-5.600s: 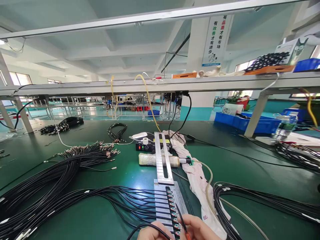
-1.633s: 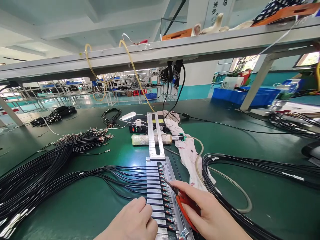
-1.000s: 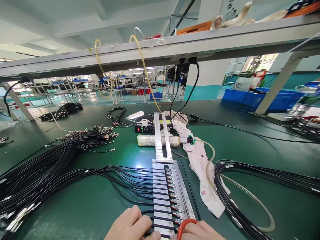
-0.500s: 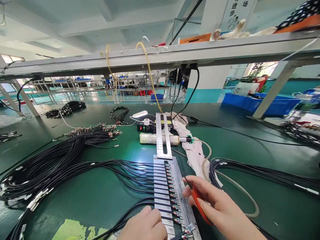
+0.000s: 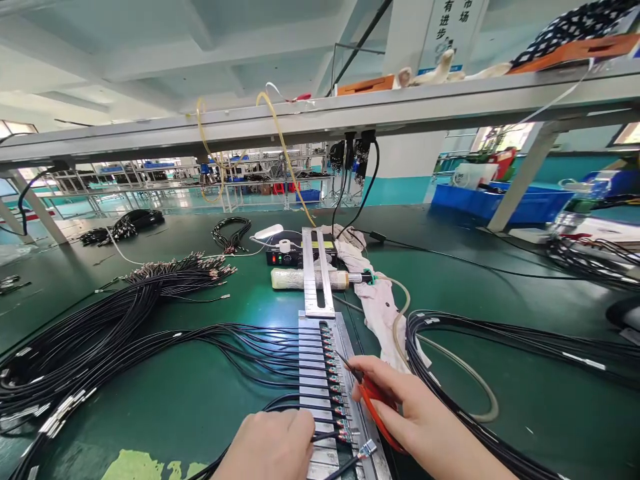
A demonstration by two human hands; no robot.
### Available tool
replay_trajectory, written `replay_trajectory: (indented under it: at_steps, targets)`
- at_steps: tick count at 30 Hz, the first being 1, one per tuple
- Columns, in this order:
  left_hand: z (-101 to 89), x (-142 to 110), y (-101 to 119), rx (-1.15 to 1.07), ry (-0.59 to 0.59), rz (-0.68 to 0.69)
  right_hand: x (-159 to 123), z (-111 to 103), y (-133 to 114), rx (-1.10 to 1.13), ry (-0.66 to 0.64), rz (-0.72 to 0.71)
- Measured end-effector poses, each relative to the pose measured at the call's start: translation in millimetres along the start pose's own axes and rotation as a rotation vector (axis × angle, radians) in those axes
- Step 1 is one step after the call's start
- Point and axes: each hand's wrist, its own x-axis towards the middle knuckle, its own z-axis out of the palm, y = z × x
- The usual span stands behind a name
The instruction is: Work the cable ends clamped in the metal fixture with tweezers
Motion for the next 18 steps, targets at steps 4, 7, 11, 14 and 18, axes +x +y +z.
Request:
replay_trajectory:
  at_steps: [4, 7, 11, 14, 18]
  targets:
    - [8.3, 0.9, -2.7, 0.074, 0.101, 0.068, -1.0, 0.2, -3.0, -0.007, -0.014, 0.013]
    - [14.2, -1.2, -1.4, 0.102, 0.138, 0.114, -1.7, 0.0, -5.8, -0.008, -0.027, 0.017]
    - [13.3, -1.6, -0.7, 0.1, 0.15, 0.14, -2.4, 0.4, -7.4, -0.017, -0.044, -0.012]
    - [10.4, 3.8, 0.2, 0.07, 0.143, 0.124, -3.4, 0.8, -5.0, -0.045, -0.055, -0.025]
    - [9.3, 11.5, 2.5, 0.031, 0.178, 0.114, -7.2, 3.1, -2.9, -0.103, -0.056, -0.02]
